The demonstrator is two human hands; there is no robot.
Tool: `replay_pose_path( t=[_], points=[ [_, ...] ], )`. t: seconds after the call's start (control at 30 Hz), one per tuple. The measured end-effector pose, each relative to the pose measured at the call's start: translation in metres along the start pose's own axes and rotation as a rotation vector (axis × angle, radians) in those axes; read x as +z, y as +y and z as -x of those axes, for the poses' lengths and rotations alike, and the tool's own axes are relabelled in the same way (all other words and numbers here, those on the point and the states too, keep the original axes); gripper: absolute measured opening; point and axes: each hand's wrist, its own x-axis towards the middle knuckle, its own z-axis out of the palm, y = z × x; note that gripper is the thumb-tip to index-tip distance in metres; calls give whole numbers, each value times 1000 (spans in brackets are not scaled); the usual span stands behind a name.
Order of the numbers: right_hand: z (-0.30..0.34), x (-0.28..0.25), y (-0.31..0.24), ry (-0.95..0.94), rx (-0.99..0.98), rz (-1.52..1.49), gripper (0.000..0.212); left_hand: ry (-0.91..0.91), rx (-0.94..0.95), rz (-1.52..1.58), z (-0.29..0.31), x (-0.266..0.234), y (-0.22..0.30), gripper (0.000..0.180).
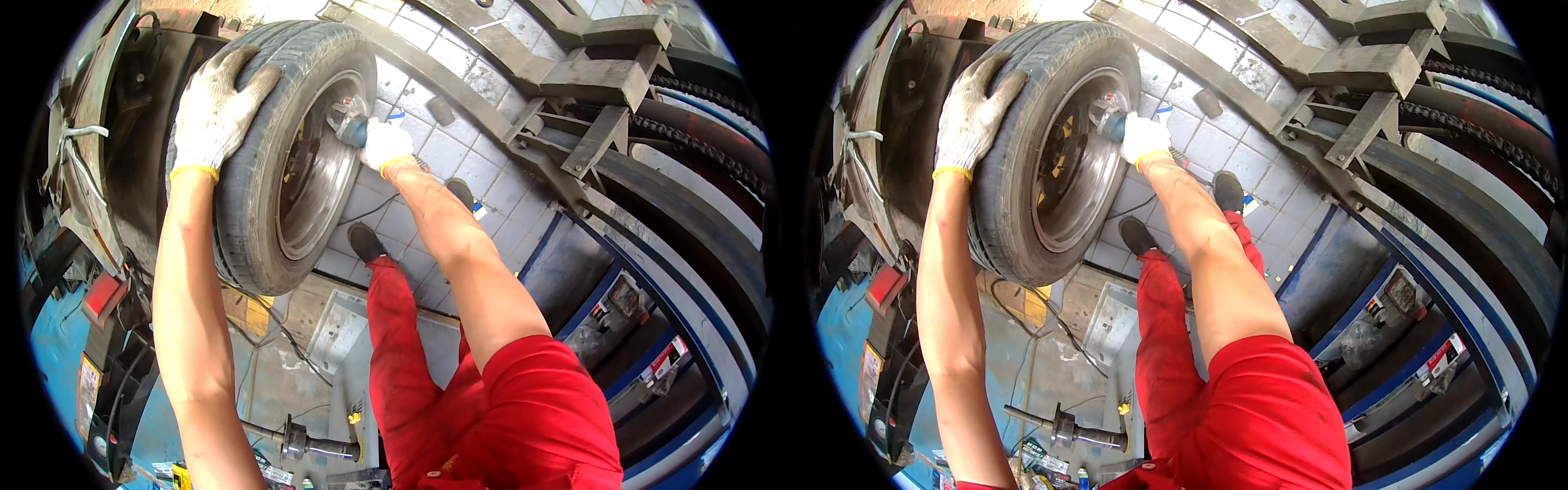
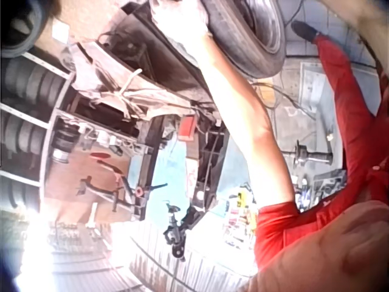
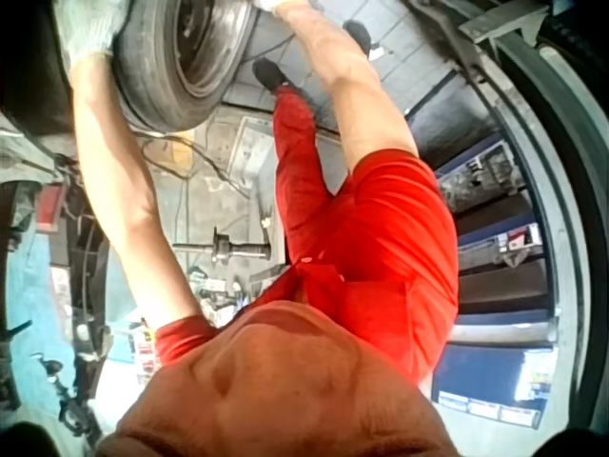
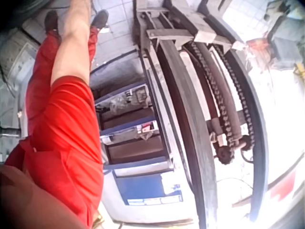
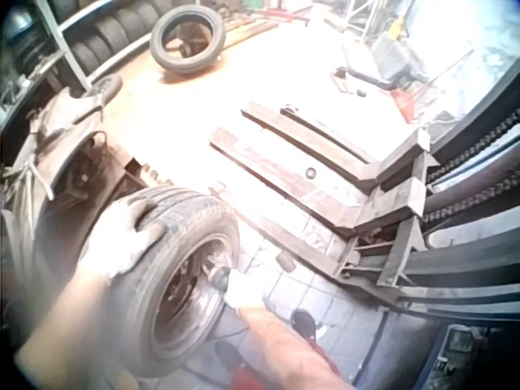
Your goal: The person uses an angle grinder to clean the inner rim of a car tire. They hold the tire with one hand and operate the grinder with the other, rotating the tire to access different sections of the rim surface.
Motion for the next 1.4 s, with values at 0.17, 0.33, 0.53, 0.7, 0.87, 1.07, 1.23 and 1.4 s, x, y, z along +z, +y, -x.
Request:
replay_pose_path(
  t=[0.17, 0.33, 0.53, 0.7, 0.87, 1.07, 1.23, 1.4],
  points=[
    [-14, -8, 14, -89, 51, -17, 50, -78, -53, 41, -39, 6, 19, 65],
    [-24, -12, 26, -164, 72, -20, 54, -140, -102, 24, -67, 7, 30, 68],
    [-37, -43, 12, -17, 5, -116, 54, -170, -110, -10, -96, 16, 40, 75],
    [-44, -28, 27, -172, 70, -58, 49, -227, -104, 18, -118, 23, 58, 78],
    [-31, -8, 39, -225, 62, -13, 48, -209, -113, 7, -124, 23, 57, 73],
    [-49, -64, 31, -95, -6, -69, 51, -206, -125, 5, -125, 26, 52, 73],
    [-42, -59, 28, -89, 56, -125, 58, -171, -110, 21, -129, 25, 51, 75],
    [-35, -32, 49, -217, 83, -22, 65, -143, -109, 32, -128, 27, 56, 73]
  ],
)
